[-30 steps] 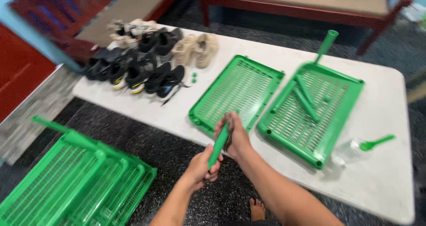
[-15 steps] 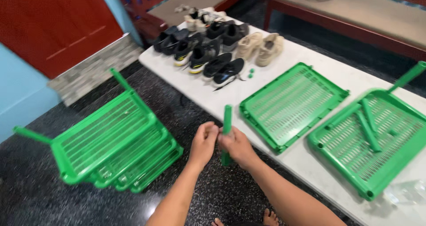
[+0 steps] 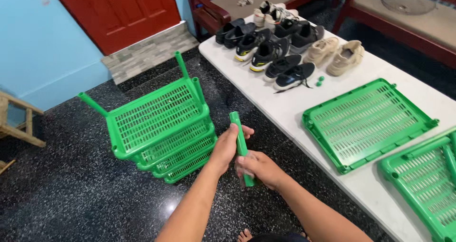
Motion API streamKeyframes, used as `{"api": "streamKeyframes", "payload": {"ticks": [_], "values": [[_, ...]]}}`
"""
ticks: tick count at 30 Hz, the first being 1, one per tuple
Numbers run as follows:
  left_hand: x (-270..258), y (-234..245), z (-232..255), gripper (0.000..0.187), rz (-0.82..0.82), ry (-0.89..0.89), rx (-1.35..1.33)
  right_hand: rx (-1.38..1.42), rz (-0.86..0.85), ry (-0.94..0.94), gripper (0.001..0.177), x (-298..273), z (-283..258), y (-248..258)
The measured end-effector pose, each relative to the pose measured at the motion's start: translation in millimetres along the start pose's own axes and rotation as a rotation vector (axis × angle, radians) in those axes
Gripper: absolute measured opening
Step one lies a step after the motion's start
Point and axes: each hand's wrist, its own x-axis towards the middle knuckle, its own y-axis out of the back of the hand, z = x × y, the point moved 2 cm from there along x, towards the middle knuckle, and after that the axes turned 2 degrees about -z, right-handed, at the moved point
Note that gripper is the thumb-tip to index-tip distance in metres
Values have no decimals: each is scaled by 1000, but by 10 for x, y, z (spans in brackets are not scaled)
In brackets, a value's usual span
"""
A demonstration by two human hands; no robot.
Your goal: The person wipes the surface of a green plastic stool seat with a cloth, then inserts the legs into the seat and stacks the assembled stools on the floor. The person repeats this process for multiple stools.
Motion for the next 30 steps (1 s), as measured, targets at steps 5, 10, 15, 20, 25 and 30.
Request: {"api": "streamKeyframes", "payload": {"ticks": [5, 10, 15, 20, 25, 30], "values": [[-93, 37, -234, 58, 21, 3, -64, -161, 174, 167, 41, 434, 277, -5], [-127, 173, -292, 63, 104, -211, 339, -235, 362, 164, 32, 527, 259, -237], [-386, 147, -5, 71, 142, -76, 694, -155, 409, 458, 33, 660, 39, -266], [-485, 111, 118, 60, 216, -228, 773, -105, 505, 386, 45, 770, -323, -170], [-440, 110, 27, 35, 384, -444, 596, 263, 509, 187, 58, 817, -452, -67], [-469, 95, 116, 28, 400, -455, 711, 180, 390, 330, 35, 835, -189, -189]]}}
